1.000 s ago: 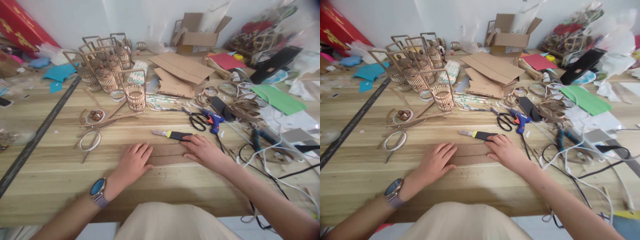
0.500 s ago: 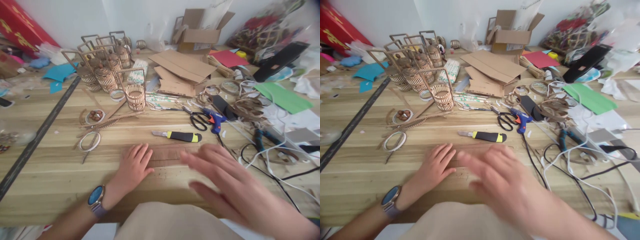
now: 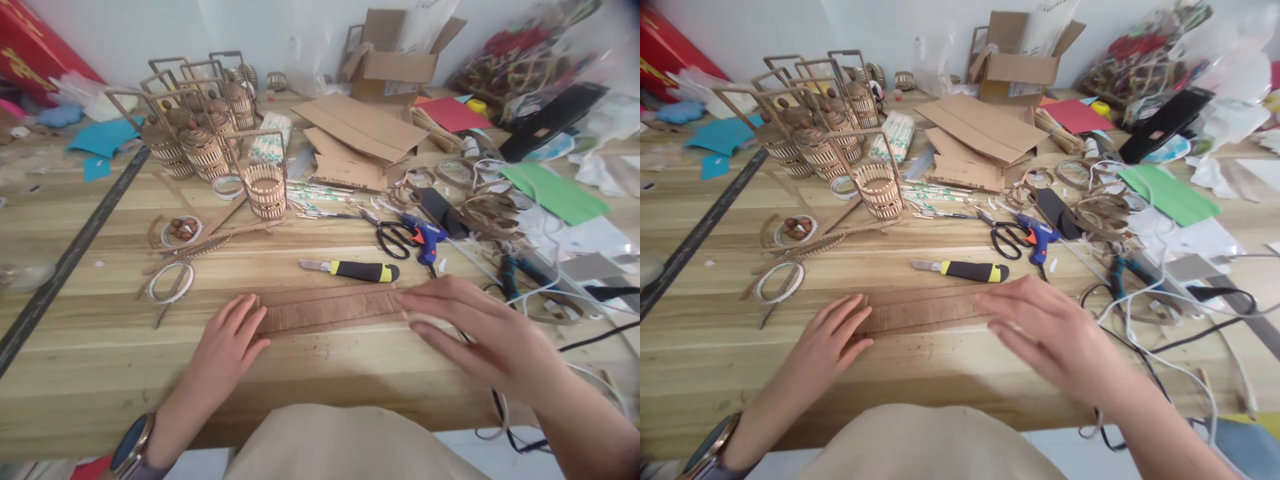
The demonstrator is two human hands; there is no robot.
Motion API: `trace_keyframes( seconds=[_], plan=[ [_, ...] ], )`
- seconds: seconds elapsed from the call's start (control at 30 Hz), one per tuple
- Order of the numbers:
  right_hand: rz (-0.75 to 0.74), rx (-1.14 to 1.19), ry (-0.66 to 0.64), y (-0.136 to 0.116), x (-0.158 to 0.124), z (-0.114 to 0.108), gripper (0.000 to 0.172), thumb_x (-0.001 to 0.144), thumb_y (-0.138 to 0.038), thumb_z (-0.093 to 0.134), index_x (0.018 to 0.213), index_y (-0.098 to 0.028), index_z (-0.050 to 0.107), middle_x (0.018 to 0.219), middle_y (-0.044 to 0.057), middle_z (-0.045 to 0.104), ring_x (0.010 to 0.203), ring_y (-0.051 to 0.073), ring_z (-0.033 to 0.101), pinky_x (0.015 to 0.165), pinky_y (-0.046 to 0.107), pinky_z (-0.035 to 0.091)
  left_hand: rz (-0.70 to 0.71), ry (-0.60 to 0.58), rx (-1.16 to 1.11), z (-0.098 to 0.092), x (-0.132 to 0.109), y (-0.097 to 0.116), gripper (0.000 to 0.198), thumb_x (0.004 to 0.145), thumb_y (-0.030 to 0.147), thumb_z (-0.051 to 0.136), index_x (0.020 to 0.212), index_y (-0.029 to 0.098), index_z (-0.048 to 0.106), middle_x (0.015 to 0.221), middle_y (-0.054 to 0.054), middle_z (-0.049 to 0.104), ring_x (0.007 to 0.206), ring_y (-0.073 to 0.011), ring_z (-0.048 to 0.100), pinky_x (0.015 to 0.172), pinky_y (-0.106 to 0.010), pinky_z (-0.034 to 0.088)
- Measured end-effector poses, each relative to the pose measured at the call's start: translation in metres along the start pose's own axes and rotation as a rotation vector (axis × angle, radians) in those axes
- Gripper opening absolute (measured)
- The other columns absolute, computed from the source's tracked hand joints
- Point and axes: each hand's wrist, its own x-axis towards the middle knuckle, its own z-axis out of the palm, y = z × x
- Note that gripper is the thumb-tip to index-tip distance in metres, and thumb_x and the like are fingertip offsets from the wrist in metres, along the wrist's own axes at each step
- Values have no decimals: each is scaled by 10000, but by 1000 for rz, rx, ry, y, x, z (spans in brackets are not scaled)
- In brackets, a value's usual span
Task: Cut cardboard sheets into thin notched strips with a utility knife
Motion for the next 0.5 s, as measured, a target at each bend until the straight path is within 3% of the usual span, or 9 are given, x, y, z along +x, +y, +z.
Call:
trace_keyframes(
  seconds=[0.1, 0.23, 0.37, 0.5],
  plan=[
    [9, -4, -68, 36, 1, 28, 349, 977, -405, 445, 1203, -285, 682, 1172, 93, 703, 1081, 282, 654, 920, 473, 556, -54, -15, -26, 0, -6, -8, 447, 1016, 462, 391, 1210, 167, 664, 1329, -162, 610, 1185, -322, 569, 951, -518, 524],
    [41, 22, -166, 71, -16, 57, 385, 975, -423, 443, 1273, -274, 635, 1307, 100, 638, 1184, 282, 606, 963, 477, 536, -39, -48, -68, -3, -3, -3, 413, 1018, 426, 407, 1201, 165, 669, 1305, -149, 629, 1159, -307, 587, 939, -504, 541],
    [57, 7, -106, 79, -25, 67, 364, 973, -415, 441, 1230, -269, 655, 1252, 99, 655, 1114, 279, 632, 932, 476, 542, -23, -89, -124, -6, 2, 5, 365, 1020, 352, 424, 1197, 150, 671, 1289, -141, 646, 1173, -299, 585, 952, -498, 548],
    [41, -27, -83, 76, -24, 69, 357, 968, -402, 437, 1225, -296, 659, 1228, 79, 667, 1075, 283, 640, 892, 482, 546, -24, -108, -180, -5, 0, -2, 335, 1026, 287, 417, 1220, 157, 657, 1270, -115, 672, 1203, -264, 594, 999, -477, 536]
  ],
)
